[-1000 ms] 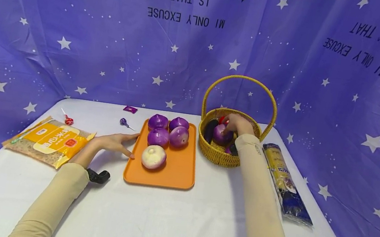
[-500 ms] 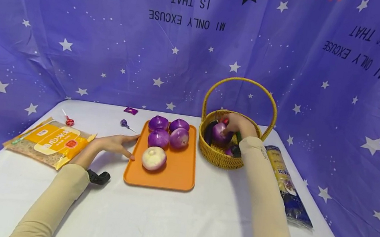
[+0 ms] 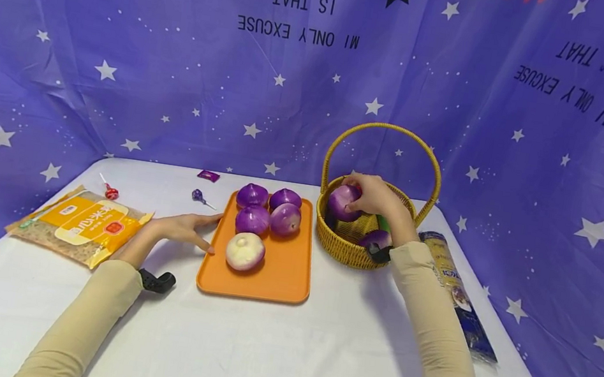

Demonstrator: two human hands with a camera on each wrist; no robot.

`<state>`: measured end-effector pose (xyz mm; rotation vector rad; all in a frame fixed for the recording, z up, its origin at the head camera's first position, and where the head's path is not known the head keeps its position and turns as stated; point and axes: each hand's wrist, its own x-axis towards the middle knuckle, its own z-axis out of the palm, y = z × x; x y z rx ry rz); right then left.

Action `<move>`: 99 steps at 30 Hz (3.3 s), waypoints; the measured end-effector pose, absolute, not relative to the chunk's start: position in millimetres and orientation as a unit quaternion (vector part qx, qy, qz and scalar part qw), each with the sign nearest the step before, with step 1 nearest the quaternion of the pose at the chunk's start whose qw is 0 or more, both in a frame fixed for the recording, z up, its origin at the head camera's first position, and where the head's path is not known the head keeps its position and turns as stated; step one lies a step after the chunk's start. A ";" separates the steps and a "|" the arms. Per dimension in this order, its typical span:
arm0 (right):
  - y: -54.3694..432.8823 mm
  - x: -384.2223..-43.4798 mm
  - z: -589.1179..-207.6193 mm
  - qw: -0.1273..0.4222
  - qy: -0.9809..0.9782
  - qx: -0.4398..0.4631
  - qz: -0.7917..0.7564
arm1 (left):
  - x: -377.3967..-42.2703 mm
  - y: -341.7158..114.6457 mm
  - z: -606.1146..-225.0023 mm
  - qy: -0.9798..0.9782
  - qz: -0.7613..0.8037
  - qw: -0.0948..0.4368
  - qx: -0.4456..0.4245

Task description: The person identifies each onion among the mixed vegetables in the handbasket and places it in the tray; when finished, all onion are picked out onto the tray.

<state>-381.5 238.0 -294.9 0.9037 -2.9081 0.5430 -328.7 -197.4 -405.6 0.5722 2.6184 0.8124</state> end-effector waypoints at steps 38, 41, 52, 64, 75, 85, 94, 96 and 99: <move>140.6 -320.2 -370.5 0.037 -0.896 0.390 0.210 | -328.1 -198.5 -403.6 0.923 0.283 0.175 0.195; 139.5 -320.4 -372.7 0.044 -0.898 0.382 0.214 | -328.5 -198.2 -403.9 0.922 0.284 0.176 0.196; 136.5 -324.2 -376.8 0.060 -0.895 0.376 0.233 | -329.2 -198.1 -405.3 0.923 0.284 0.172 0.196; 153.5 -316.3 -354.9 0.079 -0.881 0.397 0.246 | -328.6 -197.1 -405.0 0.922 0.285 0.174 0.195; 199.4 -312.7 -305.8 0.040 -0.918 0.357 0.166 | -328.7 -197.7 -405.6 0.924 0.282 0.177 0.190; 241.0 -324.4 -293.8 0.017 -0.921 0.372 0.112 | -330.0 -197.4 -406.4 0.924 0.281 0.180 0.187; 264.9 -334.4 -291.2 -0.066 -0.934 0.344 0.066 | -329.7 -196.6 -405.3 0.923 0.284 0.180 0.186; 268.0 -337.9 -292.5 -0.093 -0.938 0.329 0.056 | -329.6 -196.6 -405.1 0.923 0.285 0.180 0.186; 272.3 -343.8 -295.4 -0.134 -0.940 0.312 0.040 | -329.9 -196.9 -405.3 0.922 0.286 0.181 0.187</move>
